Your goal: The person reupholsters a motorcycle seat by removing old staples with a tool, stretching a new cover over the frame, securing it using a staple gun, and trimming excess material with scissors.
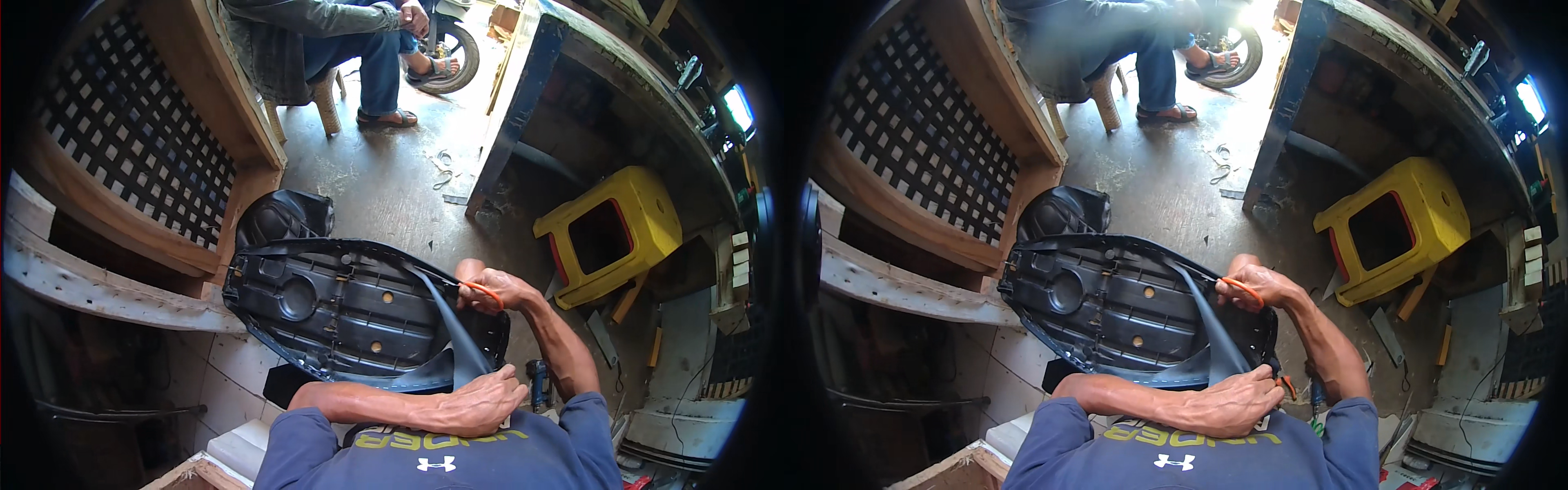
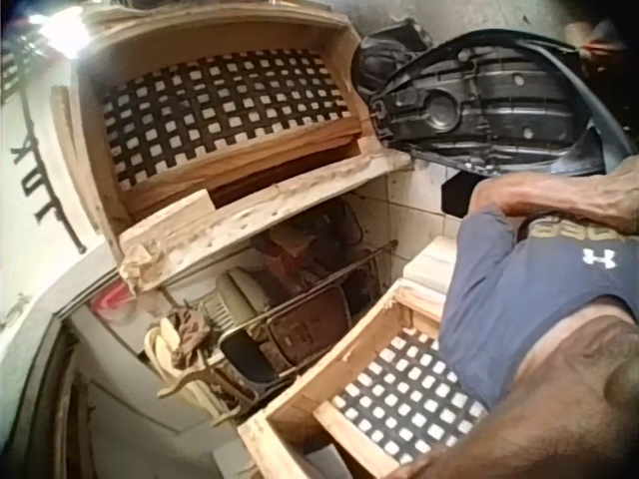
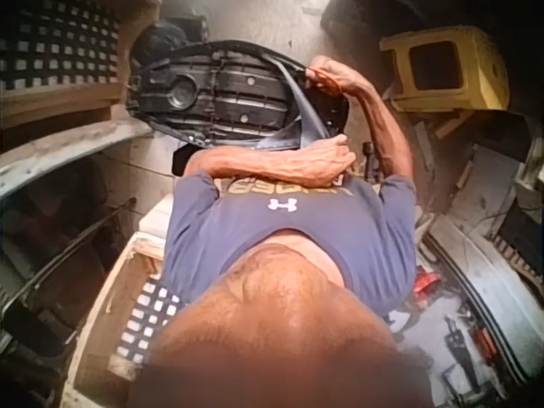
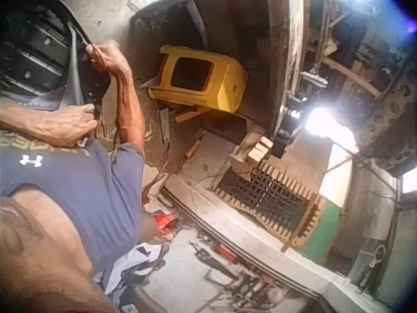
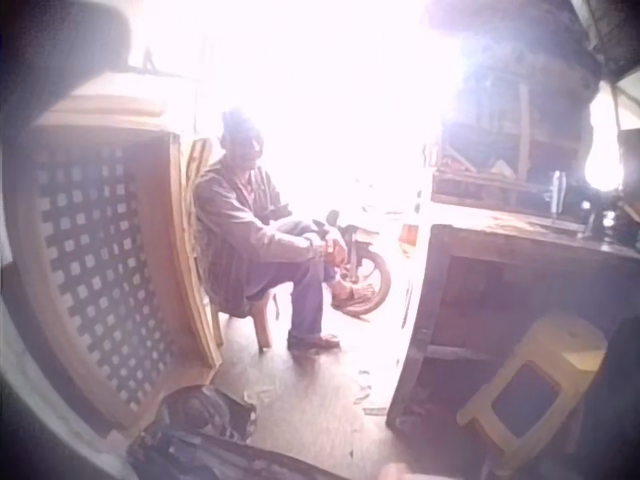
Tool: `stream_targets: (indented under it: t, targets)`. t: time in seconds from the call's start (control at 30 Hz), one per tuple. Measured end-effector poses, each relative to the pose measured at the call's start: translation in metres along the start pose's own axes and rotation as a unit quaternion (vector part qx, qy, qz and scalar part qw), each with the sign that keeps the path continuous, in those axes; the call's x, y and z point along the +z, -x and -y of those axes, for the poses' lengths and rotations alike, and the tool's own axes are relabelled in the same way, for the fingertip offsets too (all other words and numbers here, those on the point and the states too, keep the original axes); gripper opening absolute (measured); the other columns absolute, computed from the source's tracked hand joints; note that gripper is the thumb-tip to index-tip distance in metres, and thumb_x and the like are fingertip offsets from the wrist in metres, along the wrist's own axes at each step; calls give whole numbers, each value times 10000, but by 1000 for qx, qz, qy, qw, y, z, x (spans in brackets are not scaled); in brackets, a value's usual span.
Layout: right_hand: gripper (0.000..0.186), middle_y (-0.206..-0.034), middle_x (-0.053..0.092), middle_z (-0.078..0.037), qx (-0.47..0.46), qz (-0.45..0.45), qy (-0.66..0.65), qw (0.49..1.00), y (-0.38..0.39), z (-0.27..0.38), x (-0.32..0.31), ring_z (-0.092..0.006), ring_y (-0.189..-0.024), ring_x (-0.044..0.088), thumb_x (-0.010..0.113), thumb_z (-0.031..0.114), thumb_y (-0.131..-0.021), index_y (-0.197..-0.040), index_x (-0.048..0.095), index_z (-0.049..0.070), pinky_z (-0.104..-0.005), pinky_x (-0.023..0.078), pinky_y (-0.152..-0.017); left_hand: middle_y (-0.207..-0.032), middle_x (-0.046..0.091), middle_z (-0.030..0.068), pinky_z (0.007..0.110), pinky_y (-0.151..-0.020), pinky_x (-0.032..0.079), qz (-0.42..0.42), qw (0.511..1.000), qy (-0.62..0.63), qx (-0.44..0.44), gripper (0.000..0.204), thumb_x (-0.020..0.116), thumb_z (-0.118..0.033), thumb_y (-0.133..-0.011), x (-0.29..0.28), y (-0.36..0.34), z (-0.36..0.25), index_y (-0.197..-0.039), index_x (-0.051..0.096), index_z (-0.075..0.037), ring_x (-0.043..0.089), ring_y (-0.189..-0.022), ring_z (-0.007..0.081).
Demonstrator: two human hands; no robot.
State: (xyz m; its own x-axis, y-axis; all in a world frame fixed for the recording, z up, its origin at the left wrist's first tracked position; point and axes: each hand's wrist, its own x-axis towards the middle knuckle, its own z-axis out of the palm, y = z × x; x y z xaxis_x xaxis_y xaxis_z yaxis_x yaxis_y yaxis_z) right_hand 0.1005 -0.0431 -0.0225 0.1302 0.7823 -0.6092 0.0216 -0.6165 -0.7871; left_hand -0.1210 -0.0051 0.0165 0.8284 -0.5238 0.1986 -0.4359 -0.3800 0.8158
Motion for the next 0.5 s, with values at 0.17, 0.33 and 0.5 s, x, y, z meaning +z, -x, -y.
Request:
stream_targets:
  t: [0.17, 0.33, 0.5]
  targets:
    - [630, -698, 621, 28, 6, 36, 23, 999, 6, 7, -9, -85, -605, 587, 587, 655, -964, -1026, 759, 53, -248, 481, -560, -861, 585, 210, 443, -782, 477, 0, 1000, 0, 12, 191, 620, -31, -765, 0, 0, -2, -905, 521, 52, 520, -889, 353]
    - [728, -744, 631, 14, -12, 77, -17, 997, 15, -3, -14, -97, -644, 608, 538, 694, -965, -1114, 726, 6, -247, 503, -614, -855, 587, 210, 441, -790, 477, 17, 1000, 7, 14, 197, 625, -28, -759, -4, -2, -1, -907, 522, 51, 527, -890, 353]
    - [621, -688, 609, 21, -26, 90, 44, 995, -11, 16, -18, -80, -576, 578, 546, 621, -1003, -1025, 746, 33, -259, 460, -516, -865, 592, 210, 441, -805, 473, 16, 1000, 10, 21, 227, 642, 6, -727, -5, -7, -2, -913, 523, 55, 530, -878, 355]
